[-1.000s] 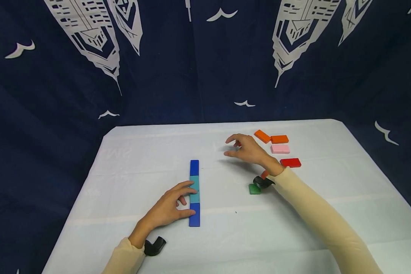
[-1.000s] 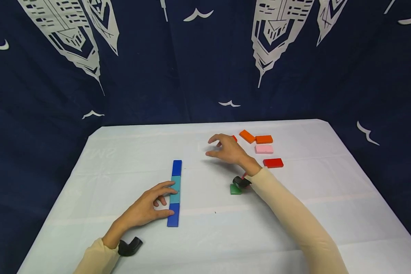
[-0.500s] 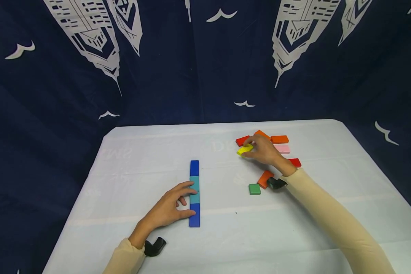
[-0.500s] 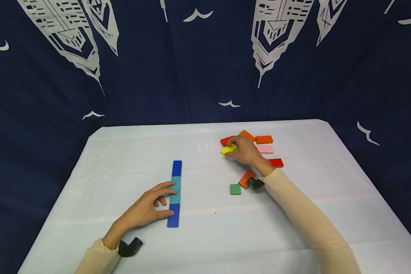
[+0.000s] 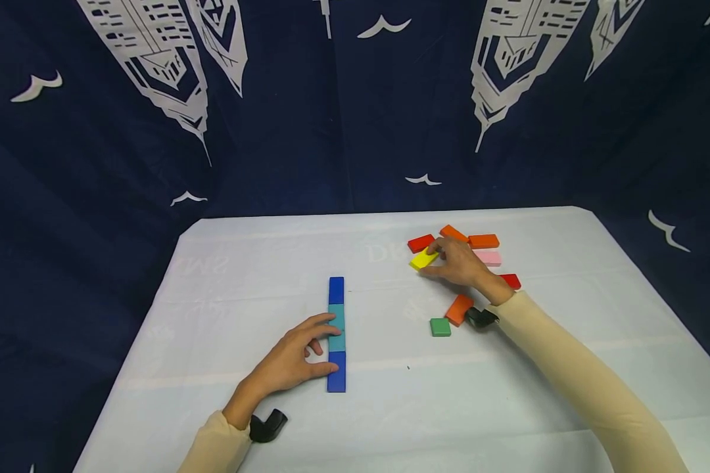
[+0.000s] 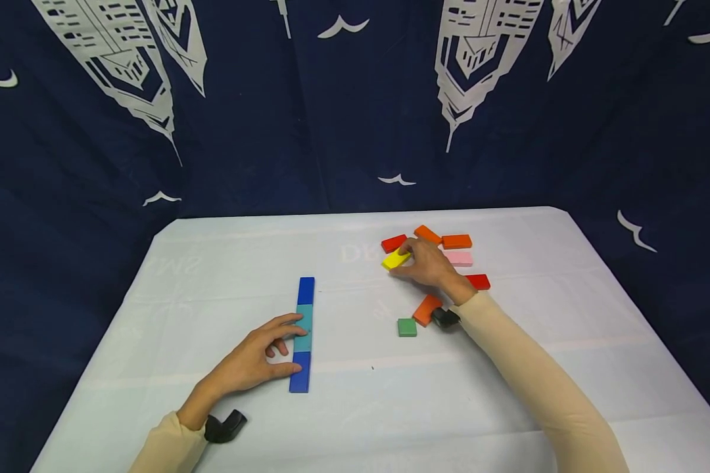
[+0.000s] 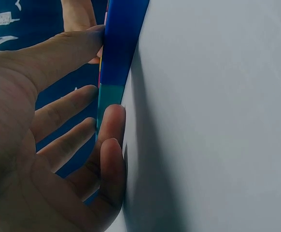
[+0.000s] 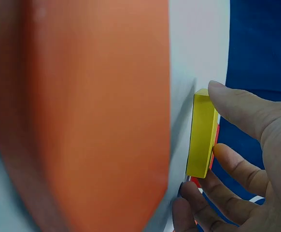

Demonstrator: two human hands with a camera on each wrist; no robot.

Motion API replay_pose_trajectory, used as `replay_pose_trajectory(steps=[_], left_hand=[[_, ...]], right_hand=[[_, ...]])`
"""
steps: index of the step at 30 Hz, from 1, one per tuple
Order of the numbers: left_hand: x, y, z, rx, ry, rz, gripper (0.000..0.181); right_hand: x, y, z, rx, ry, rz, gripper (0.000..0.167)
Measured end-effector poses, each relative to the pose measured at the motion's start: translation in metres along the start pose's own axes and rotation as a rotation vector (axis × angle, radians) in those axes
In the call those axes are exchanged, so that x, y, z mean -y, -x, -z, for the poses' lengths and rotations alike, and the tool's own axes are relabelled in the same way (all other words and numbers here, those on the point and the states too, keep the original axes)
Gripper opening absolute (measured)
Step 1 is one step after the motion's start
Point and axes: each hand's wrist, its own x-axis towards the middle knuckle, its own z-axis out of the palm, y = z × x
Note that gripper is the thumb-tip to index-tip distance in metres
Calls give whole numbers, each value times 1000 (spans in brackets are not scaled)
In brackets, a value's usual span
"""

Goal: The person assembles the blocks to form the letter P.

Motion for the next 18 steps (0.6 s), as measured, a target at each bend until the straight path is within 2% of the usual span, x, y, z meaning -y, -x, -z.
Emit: replay_pose_trajectory(steps=[18], left_hand=[[0,0,1,1,8,-4,53]], right_hand=[[1,-3,-1,-11,16,-39,53]])
